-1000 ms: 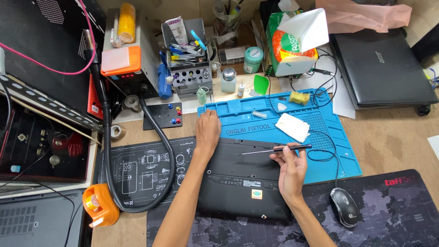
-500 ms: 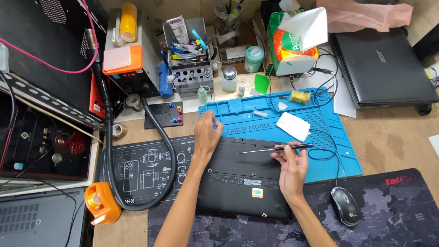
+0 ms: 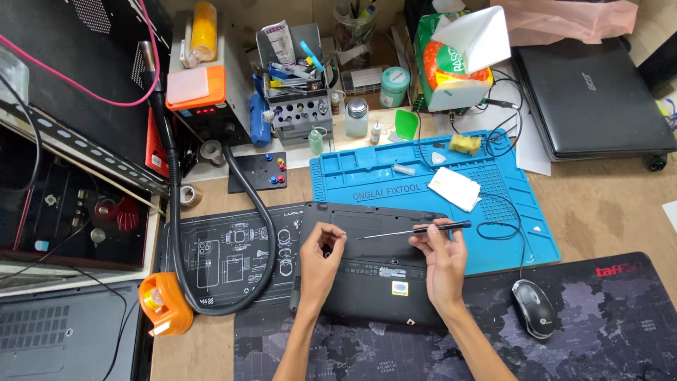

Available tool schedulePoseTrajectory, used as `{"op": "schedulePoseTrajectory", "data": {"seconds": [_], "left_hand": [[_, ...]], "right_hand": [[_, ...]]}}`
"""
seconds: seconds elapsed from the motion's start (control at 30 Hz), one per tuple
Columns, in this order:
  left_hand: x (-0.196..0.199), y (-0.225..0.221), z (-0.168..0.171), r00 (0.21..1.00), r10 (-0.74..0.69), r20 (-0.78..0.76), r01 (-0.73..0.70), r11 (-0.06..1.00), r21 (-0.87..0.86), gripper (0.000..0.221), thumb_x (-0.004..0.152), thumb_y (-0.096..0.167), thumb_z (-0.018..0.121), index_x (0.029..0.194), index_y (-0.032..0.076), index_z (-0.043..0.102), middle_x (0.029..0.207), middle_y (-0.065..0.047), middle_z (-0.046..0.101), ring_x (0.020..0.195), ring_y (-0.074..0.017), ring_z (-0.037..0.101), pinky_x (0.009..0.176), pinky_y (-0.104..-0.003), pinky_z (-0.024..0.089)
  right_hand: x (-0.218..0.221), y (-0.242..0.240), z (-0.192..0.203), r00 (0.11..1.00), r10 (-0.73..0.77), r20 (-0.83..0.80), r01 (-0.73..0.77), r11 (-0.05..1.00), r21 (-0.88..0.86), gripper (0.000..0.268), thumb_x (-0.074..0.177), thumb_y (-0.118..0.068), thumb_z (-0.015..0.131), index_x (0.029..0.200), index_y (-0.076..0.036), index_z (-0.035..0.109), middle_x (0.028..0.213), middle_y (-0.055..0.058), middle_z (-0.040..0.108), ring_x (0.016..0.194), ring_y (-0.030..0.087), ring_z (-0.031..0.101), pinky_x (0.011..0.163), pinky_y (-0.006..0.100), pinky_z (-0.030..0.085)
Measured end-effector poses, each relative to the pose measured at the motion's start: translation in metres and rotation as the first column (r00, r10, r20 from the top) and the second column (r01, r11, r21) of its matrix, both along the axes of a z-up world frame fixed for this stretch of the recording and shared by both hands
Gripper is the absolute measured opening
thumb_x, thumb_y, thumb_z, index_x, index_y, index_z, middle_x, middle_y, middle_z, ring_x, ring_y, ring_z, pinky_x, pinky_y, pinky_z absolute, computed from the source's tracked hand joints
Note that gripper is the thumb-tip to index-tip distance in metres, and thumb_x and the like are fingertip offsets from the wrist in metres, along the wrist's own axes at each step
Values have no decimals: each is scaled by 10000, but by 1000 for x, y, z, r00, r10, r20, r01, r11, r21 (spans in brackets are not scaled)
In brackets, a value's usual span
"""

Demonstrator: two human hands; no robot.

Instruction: Disassembling a laptop by removing screws from the back cover and prying it open

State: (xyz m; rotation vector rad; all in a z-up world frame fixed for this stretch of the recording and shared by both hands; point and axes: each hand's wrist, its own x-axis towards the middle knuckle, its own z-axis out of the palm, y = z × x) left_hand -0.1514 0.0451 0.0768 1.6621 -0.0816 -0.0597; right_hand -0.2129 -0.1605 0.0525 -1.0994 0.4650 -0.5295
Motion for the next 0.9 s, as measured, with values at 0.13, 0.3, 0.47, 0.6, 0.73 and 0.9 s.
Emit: {"op": "schedulePoseTrajectory", "data": {"seconds": [0.13, 0.3, 0.47, 0.6, 0.73, 0.9], "left_hand": [[-11, 2, 5, 1000, -26, -14, 25, 999, -39, 85, 916, 1, 672, 897, 83, 667, 834, -69, 729, 776, -121, 582, 722, -298, 518], [-13, 3, 4, 998, -67, -15, 66, 997, -40, 108, 948, -1, 643, 935, 100, 682, 834, -68, 716, 780, -136, 575, 741, -324, 518], [-14, 3, 2, 996, -83, -12, 83, 996, -21, 101, 966, 18, 631, 965, 102, 687, 839, -71, 700, 792, -145, 567, 750, -337, 516], [-14, 3, 3, 997, -80, -21, 80, 996, -28, 82, 986, 50, 631, 971, 107, 688, 830, -60, 684, 794, -137, 548, 750, -329, 508], [-15, 4, 10, 996, -92, -15, 92, 995, -43, 96, 993, 46, 619, 972, 109, 689, 831, -63, 683, 798, -141, 547, 755, -336, 506], [-17, 5, 17, 988, -148, -44, 146, 988, -51, 73, 1020, 150, 583, 980, 134, 642, 906, 32, 612, 802, -94, 504, 762, -247, 406]], "right_hand": [[-2, 11, 4, 999, 46, -6, -45, 999, 20, 204, 1029, -135, 587, 1196, -71, 488, 1006, 227, 725, 792, 235, 739, 835, 382, 631], [-2, 11, 4, 996, 84, 0, -84, 996, 23, 218, 1029, -151, 595, 1204, -68, 495, 1018, 221, 731, 795, 223, 737, 844, 373, 629], [-3, 10, 5, 996, 86, -2, -86, 996, 21, 221, 1031, -154, 594, 1208, -63, 497, 1021, 226, 729, 791, 225, 734, 842, 387, 629], [-2, 8, 3, 997, 80, 2, -80, 997, 20, 225, 1037, -156, 589, 1217, -64, 491, 1028, 224, 724, 797, 224, 731, 846, 393, 628], [-3, 9, 6, 997, 78, -1, -78, 997, 21, 215, 1039, -154, 585, 1213, -70, 490, 1028, 216, 729, 795, 215, 730, 847, 389, 626], [-5, 9, 13, 995, 96, 37, -97, 995, 35, 161, 1020, -157, 611, 1153, -101, 540, 1030, 164, 718, 794, 221, 694, 853, 370, 611]]}}
